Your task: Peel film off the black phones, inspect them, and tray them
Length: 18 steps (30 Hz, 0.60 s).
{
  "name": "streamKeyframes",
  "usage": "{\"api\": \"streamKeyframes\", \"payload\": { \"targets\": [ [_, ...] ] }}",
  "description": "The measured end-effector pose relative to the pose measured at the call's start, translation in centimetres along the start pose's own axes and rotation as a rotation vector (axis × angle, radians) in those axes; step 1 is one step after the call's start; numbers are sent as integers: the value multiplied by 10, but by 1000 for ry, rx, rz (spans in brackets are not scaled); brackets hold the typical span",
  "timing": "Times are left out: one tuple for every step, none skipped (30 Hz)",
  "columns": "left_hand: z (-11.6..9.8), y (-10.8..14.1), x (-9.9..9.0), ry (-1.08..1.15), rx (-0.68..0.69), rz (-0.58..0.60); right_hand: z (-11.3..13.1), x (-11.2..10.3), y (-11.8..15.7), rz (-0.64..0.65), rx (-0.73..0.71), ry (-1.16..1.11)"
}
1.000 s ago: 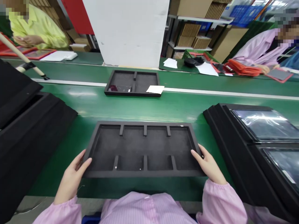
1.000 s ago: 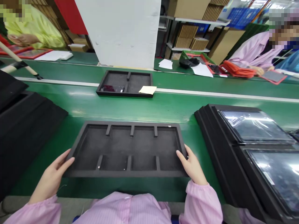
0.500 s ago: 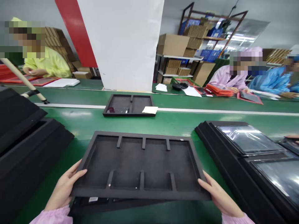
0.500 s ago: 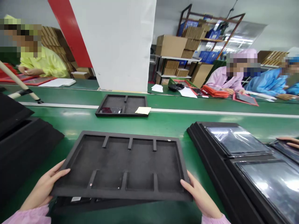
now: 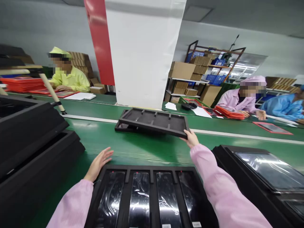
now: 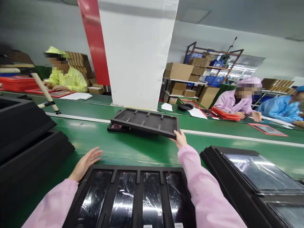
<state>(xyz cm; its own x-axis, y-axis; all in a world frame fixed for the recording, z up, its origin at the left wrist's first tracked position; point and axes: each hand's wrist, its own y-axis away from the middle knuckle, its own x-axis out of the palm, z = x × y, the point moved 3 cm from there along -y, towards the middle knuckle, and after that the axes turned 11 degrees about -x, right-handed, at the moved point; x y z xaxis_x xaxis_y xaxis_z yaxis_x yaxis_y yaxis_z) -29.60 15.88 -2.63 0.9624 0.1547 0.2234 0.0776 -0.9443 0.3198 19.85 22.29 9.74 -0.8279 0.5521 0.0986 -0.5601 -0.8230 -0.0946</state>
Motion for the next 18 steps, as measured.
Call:
{"api": "streamKeyframes", "payload": {
  "targets": [
    [3,-2,-3,-27,4,-14,0,21,-18,5,-17,0],
    [4,-3,-5,-54,6,-29,1,41,-35,12,-31,3],
    [5,-5,-6,-78,9,-39,1,60,-51,22,-42,8],
    [5,-7,-7,-100,13,-44,1,78,-65,36,-52,18],
    [5,-8,-6,-117,20,-45,1,94,-77,51,-61,31],
    [4,-9,-6,-130,29,-43,-1,108,-88,65,-70,50],
    [3,-10,-5,-140,37,-41,-4,120,-98,77,-80,74],
    [2,-10,-5,-146,45,-37,-8,129,-106,84,-89,104],
    [1,-10,-4,-149,49,-34,-13,136,-114,88,-96,140],
    [0,-9,-4,-151,50,-31,-19,141,-120,89,-102,181],
    [0,-9,-4,-152,48,-31,-25,144,-126,90,-107,227],
    [0,-9,-5,-153,44,-33,-31,145,-132,92,-114,278],
    [0,-9,-6,-156,39,-36,-37,145,-137,94,-124,330],
    [1,-9,-6,-160,34,-39,-41,145,-142,95,-140,384],
    [1,-8,-7,-165,29,-41,-45,143,-147,96,-160,437],
    [1,-8,-7,-172,23,-41,-48,141,-152,97,-184,488],
    [1,-8,-7,-180,17,-38,-51,140,-156,98,-209,535],
    [2,-8,-8,-188,11,-36,-53,138,-160,101,-234,579]
  ]
}}
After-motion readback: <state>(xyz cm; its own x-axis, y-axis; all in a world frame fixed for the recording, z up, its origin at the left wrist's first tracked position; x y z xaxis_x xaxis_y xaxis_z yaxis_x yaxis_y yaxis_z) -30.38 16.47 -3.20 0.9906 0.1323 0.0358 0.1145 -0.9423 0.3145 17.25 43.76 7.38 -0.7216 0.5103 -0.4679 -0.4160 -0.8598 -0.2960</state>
